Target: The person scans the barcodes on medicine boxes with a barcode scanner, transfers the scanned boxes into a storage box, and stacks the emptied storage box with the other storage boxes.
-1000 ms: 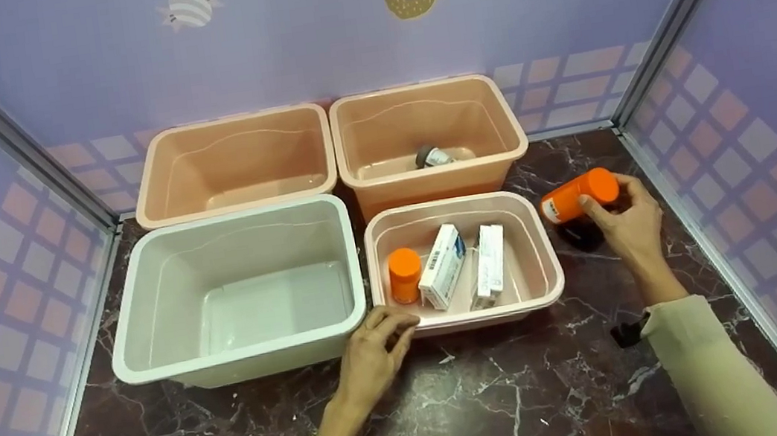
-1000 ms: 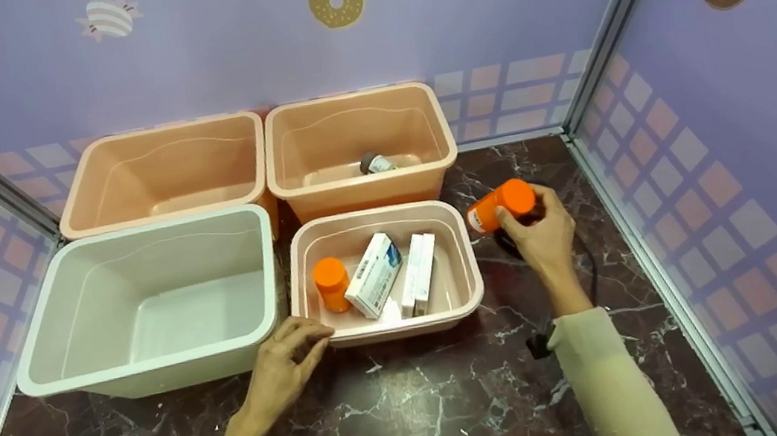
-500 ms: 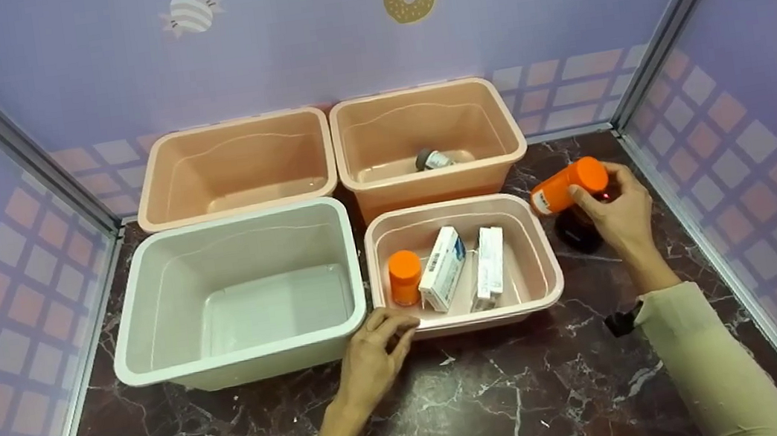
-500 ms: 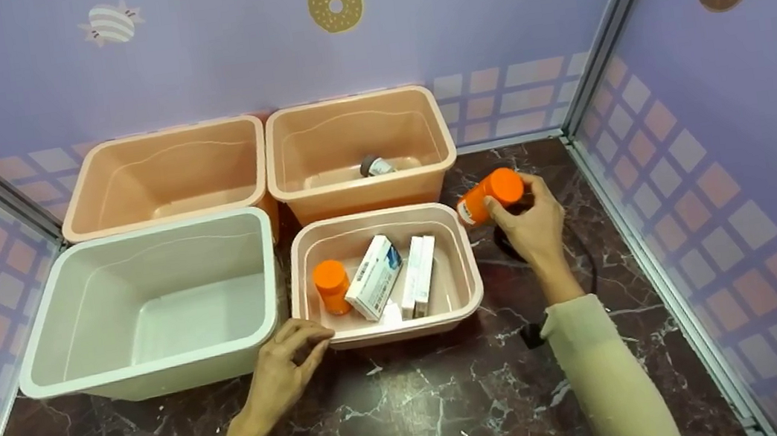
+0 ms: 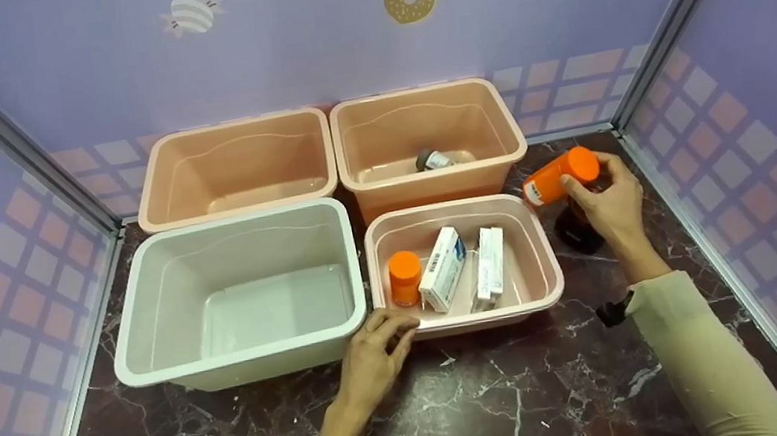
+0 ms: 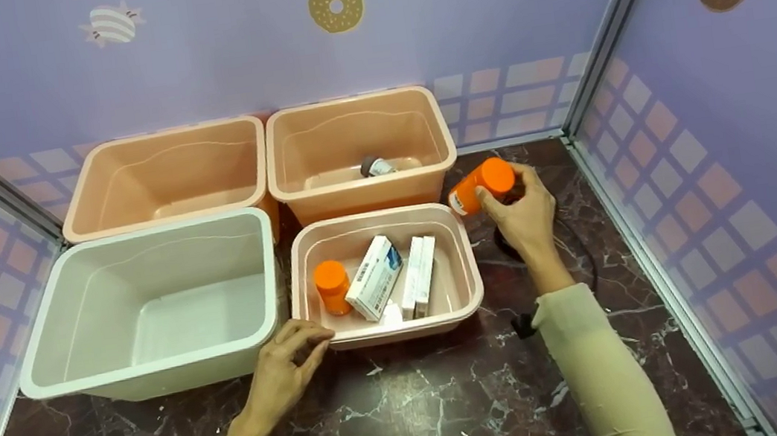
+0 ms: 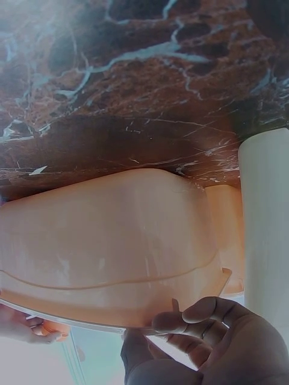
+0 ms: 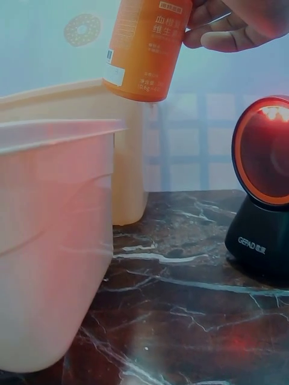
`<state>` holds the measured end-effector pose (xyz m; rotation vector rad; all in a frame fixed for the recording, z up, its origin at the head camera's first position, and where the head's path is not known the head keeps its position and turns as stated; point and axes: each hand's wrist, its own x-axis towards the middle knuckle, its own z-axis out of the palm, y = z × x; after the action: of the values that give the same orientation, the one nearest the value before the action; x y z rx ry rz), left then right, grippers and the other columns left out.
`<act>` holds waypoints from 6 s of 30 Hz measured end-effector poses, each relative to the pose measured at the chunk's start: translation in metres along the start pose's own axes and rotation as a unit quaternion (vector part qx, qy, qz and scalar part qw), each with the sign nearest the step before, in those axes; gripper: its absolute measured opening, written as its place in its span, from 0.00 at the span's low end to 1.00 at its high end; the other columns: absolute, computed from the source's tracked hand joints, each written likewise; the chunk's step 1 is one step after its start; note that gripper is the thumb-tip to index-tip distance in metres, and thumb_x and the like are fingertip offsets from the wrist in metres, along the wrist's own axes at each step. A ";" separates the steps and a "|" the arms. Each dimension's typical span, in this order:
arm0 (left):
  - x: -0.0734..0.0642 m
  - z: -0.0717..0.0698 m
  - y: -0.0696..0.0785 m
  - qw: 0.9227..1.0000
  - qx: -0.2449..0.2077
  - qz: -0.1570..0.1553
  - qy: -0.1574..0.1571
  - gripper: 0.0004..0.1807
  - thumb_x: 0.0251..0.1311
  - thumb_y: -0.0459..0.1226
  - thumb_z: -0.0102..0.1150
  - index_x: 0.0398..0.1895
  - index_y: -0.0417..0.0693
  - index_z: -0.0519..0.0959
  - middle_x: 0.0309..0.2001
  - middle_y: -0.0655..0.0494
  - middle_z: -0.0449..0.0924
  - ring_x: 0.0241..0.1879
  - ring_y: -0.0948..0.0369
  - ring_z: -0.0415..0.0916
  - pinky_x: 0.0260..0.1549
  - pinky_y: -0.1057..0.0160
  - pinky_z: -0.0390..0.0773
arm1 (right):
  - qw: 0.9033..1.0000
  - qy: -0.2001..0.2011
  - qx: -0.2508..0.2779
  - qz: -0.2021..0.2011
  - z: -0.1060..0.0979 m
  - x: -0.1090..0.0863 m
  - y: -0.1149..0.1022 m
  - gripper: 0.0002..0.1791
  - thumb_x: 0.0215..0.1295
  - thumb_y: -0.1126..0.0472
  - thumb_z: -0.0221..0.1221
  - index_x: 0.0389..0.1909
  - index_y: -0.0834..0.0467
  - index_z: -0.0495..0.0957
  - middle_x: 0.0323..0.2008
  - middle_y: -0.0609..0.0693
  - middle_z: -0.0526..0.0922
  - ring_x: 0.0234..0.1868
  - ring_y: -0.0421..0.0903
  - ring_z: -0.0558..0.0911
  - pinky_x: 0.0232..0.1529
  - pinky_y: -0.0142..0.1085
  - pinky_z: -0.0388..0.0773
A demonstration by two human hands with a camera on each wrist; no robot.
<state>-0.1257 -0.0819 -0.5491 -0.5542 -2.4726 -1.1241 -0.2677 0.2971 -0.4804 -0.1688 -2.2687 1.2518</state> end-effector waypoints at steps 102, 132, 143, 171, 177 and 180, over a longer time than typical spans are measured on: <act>0.000 -0.001 -0.002 1.000 -0.015 0.009 -0.002 0.07 0.62 0.36 0.67 0.41 0.54 0.86 0.42 0.61 0.82 0.44 0.63 0.82 0.43 0.65 0.84 | 0.996 -0.086 -0.008 0.017 0.098 0.056 -0.055 0.36 0.53 0.50 0.73 0.61 0.60 0.74 0.56 0.58 0.81 0.56 0.53 0.82 0.62 0.44 0.76; 0.000 -0.001 -0.002 1.000 -0.008 0.010 -0.002 0.07 0.61 0.36 0.67 0.41 0.55 0.86 0.41 0.63 0.82 0.39 0.65 0.81 0.38 0.68 0.83 | 0.986 -0.151 -0.066 0.013 0.114 0.055 -0.055 0.34 0.56 0.53 0.71 0.63 0.59 0.74 0.57 0.59 0.83 0.58 0.55 0.82 0.65 0.48 0.72; 0.000 -0.001 -0.002 1.000 -0.008 0.009 -0.006 0.07 0.61 0.36 0.68 0.41 0.55 0.86 0.41 0.63 0.82 0.43 0.64 0.82 0.43 0.67 0.84 | 0.984 -0.174 -0.031 0.015 0.113 0.053 -0.053 0.33 0.58 0.57 0.70 0.64 0.61 0.74 0.59 0.59 0.82 0.57 0.56 0.83 0.61 0.46 0.78; 0.000 -0.001 -0.003 1.000 -0.015 0.014 -0.002 0.07 0.61 0.36 0.68 0.41 0.55 0.86 0.41 0.62 0.82 0.44 0.63 0.83 0.44 0.65 0.84 | 0.986 -0.167 0.016 0.015 0.096 0.038 -0.060 0.30 0.60 0.54 0.70 0.62 0.59 0.75 0.58 0.60 0.81 0.57 0.57 0.82 0.60 0.47 0.78; 0.000 -0.002 -0.003 1.000 -0.015 0.015 -0.003 0.06 0.61 0.36 0.68 0.41 0.54 0.86 0.42 0.62 0.82 0.44 0.63 0.83 0.45 0.65 0.84 | 0.985 -0.172 0.025 0.002 0.091 0.030 -0.060 0.30 0.60 0.51 0.70 0.61 0.59 0.75 0.56 0.59 0.82 0.54 0.54 0.83 0.58 0.44 0.80; 0.000 -0.002 -0.003 1.000 -0.013 0.015 -0.003 0.07 0.61 0.36 0.68 0.41 0.54 0.86 0.42 0.62 0.82 0.44 0.62 0.83 0.46 0.64 0.84 | 0.985 -0.172 0.027 -0.001 0.090 0.027 -0.059 0.29 0.60 0.52 0.70 0.61 0.59 0.76 0.54 0.57 0.82 0.50 0.52 0.84 0.50 0.37 0.82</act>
<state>-0.1272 -0.0848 -0.5499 -0.6023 -2.4496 -1.1467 -0.3278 0.2067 -0.4597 0.0762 -2.5159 1.4311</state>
